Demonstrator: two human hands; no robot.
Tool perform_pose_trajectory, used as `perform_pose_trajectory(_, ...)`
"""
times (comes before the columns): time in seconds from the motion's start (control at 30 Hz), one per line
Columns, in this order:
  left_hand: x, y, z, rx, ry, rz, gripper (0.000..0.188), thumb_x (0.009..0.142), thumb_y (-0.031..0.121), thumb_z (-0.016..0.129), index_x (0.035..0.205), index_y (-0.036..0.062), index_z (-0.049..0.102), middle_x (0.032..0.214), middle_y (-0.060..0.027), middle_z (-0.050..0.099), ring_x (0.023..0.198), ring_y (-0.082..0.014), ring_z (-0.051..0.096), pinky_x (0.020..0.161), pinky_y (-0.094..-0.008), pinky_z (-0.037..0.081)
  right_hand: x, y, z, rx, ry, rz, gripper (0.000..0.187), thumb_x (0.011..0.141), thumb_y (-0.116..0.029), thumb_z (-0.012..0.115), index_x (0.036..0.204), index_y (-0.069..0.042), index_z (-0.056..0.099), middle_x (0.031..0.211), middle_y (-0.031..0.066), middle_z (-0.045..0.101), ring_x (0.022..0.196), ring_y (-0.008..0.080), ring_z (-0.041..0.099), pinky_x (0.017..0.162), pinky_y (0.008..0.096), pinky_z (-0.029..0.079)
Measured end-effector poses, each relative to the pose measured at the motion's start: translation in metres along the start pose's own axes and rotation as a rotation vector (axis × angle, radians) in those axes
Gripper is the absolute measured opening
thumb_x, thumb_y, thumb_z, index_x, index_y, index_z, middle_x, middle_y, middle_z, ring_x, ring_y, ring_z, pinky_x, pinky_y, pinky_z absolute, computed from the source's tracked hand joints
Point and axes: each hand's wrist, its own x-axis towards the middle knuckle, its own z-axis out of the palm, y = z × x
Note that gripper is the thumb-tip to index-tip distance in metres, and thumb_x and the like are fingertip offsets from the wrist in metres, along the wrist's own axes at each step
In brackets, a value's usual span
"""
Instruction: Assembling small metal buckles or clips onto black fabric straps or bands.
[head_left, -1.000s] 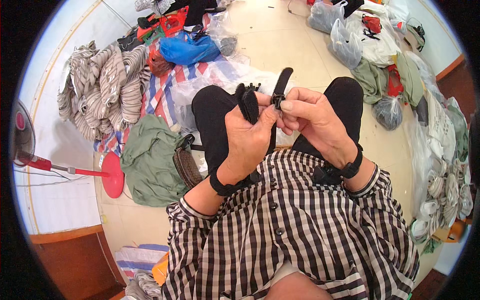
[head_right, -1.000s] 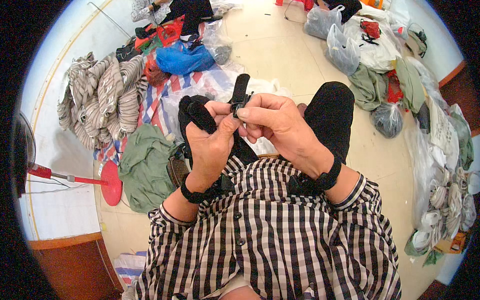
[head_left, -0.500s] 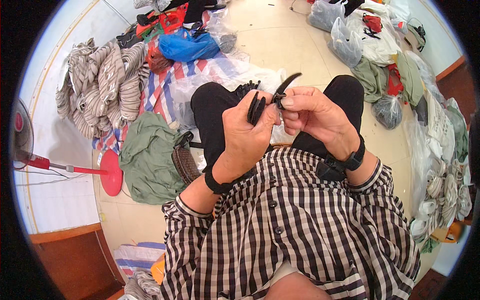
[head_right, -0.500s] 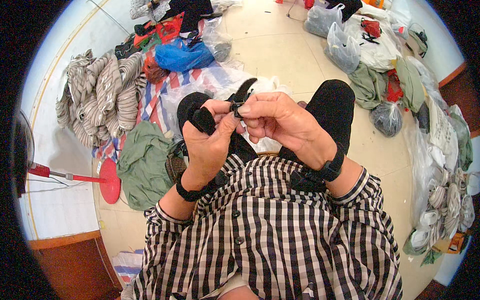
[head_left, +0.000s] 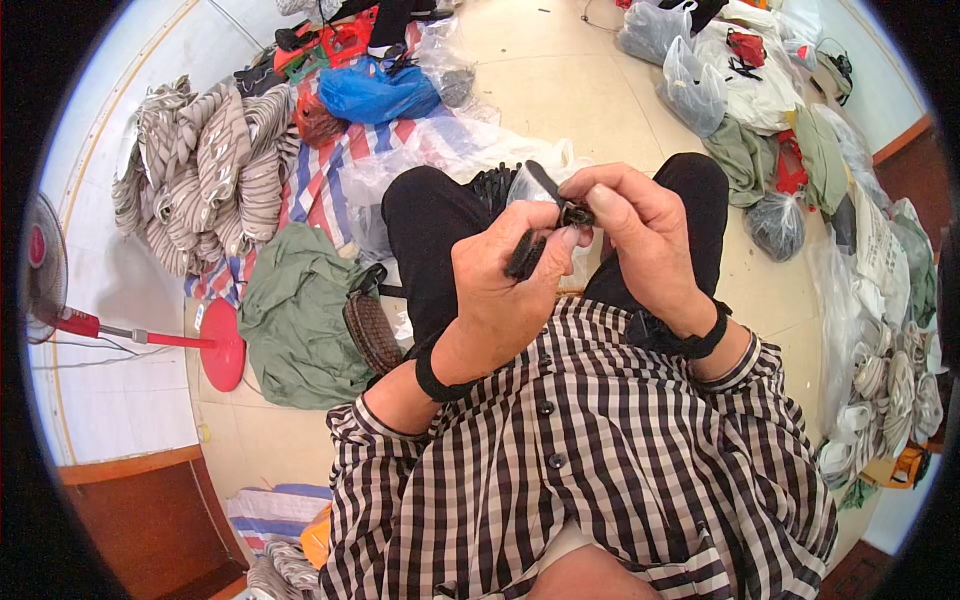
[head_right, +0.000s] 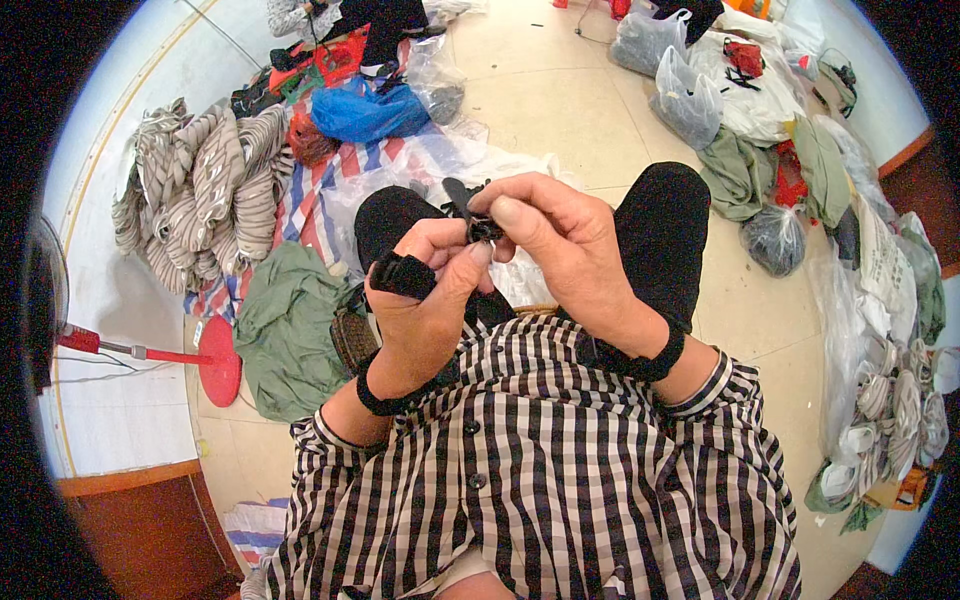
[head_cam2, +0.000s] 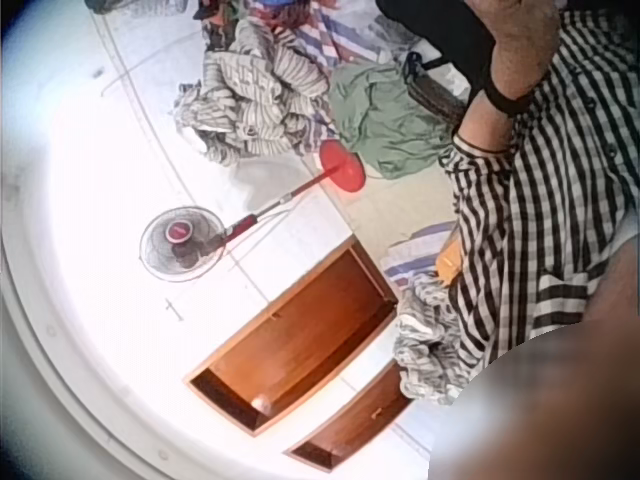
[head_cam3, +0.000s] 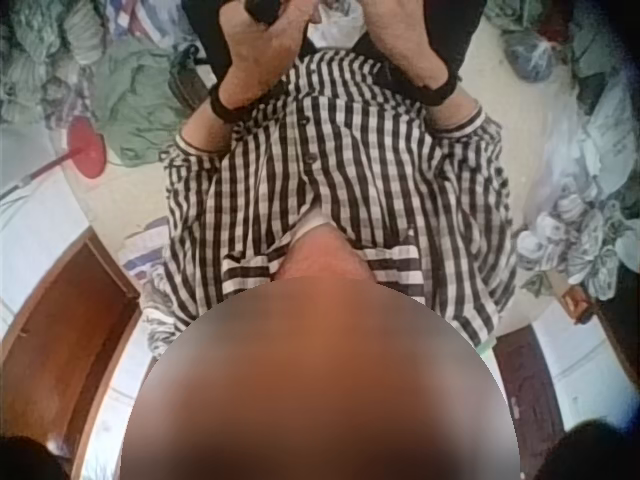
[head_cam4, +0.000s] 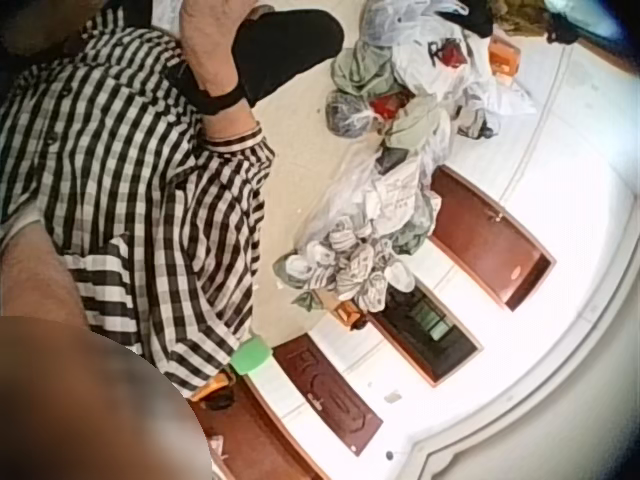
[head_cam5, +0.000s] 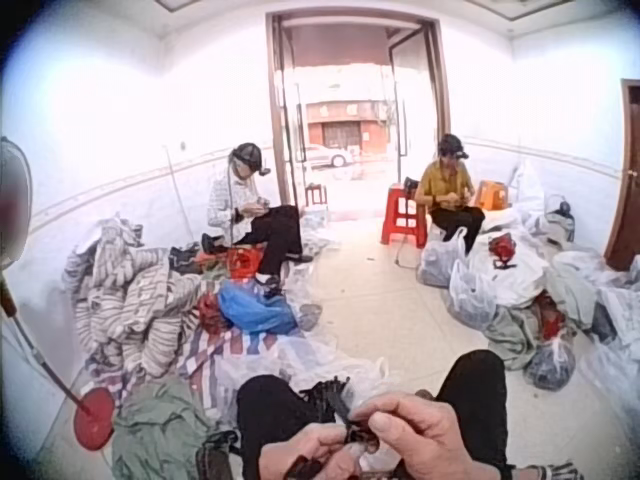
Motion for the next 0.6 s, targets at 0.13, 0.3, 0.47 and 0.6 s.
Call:
perform_pose_trajectory(0.13,0.0,-0.003,-0.005,-0.028,-0.002,-0.017,0.007,0.079,-0.001,0.061,0.084,-0.0006,0.057,0.064,-0.0046,0.059,0.055,-0.0042,0.052,0.049,-0.02,0.041,0.0,0.005,-0.008,0.103,-0.119,0.07,0.023,0.086,-0.013,0.058,0.102,0.003,0.058,0.079,0.0022,0.058,0.069,0.0071,0.054,0.064,0.0204,0.044)
perform_pose_trajectory(0.3,-0.004,-0.004,-0.014,0.117,-0.066,-0.016,0.01,0.078,-0.002,0.061,0.086,-0.0009,0.057,0.066,-0.0061,0.06,0.056,-0.0063,0.055,0.049,-0.0212,0.042,0.003,0.003,-0.011,0.095,-0.199,0.145,0.027,0.084,-0.014,0.062,0.105,0.002,0.057,0.082,0.0013,0.057,0.071,0.0066,0.054,0.067,0.0193,0.044)
perform_pose_trajectory(0.47,-0.007,0.005,-0.018,0.217,-0.142,0.04,0.018,0.072,-0.006,0.062,0.089,0.0001,0.058,0.07,-0.0094,0.059,0.053,-0.013,0.057,0.048,-0.0231,0.042,0.001,0.004,-0.013,0.027,-0.275,0.083,0.024,0.081,-0.014,0.065,0.099,0.001,0.057,0.08,-0.0017,0.053,0.074,0.0032,0.049,0.066,0.0171,0.042)
perform_pose_trajectory(0.6,-0.004,0.007,-0.02,0.287,-0.176,0.103,0.022,0.071,-0.006,0.062,0.092,-0.0004,0.058,0.071,-0.0109,0.06,0.055,-0.0146,0.058,0.05,-0.0235,0.044,-0.001,0.004,-0.009,0.004,-0.21,0.034,0.018,0.081,-0.013,0.065,0.091,-0.001,0.056,0.08,-0.0026,0.053,0.073,0.0026,0.049,0.065,0.0165,0.041)
